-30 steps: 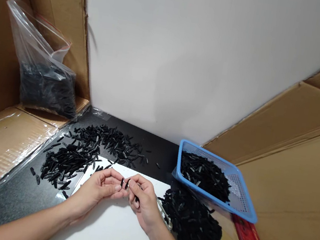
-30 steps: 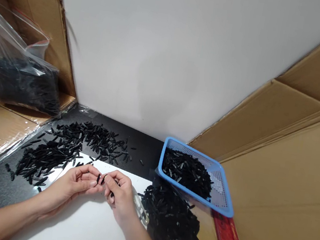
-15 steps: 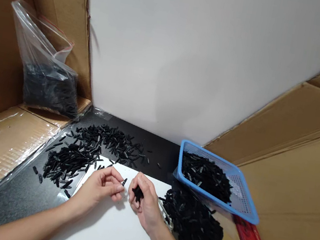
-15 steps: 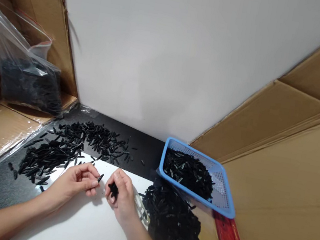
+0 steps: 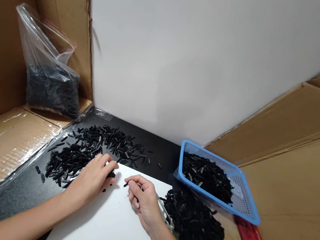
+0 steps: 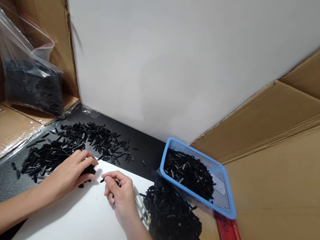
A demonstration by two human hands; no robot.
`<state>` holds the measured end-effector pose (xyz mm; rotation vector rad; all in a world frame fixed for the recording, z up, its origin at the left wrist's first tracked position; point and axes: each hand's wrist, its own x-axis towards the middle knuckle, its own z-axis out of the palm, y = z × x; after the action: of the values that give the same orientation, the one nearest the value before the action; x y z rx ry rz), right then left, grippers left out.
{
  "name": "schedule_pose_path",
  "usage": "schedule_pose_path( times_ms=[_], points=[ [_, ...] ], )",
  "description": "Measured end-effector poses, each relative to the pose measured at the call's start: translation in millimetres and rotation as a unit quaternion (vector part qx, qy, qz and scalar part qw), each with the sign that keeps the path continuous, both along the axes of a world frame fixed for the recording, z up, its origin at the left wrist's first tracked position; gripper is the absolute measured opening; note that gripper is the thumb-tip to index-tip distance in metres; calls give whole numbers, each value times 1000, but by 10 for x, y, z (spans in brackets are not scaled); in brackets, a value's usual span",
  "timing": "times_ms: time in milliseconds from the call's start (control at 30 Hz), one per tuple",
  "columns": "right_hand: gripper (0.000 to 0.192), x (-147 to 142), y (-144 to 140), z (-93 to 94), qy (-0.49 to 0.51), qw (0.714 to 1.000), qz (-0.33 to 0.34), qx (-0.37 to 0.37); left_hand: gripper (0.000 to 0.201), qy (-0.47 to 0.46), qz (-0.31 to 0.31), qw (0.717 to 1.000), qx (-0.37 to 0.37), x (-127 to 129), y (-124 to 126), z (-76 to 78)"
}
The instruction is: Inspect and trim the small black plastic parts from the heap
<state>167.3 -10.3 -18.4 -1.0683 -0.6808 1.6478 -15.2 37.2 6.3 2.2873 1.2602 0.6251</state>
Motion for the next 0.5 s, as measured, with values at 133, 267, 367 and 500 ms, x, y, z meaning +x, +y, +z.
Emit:
schedule_pose_path(
  times_ms=[133,267,367,500],
  points=[
    [34,0,14,18,23,1000,-6,-3,9,105,1,993,52,-77,80,-36],
    [34,-1,15,19,34,999,-7,1,9,96,-38,995,-11,-32,51,-29],
    [34,5,16,28,42,999,-5,2,14,71,-68,994,-41,7,6,-30],
    [34,12,20,40,48,999,-2,1,22,52,-70,996,-20,15,-6,-72]
  ],
)
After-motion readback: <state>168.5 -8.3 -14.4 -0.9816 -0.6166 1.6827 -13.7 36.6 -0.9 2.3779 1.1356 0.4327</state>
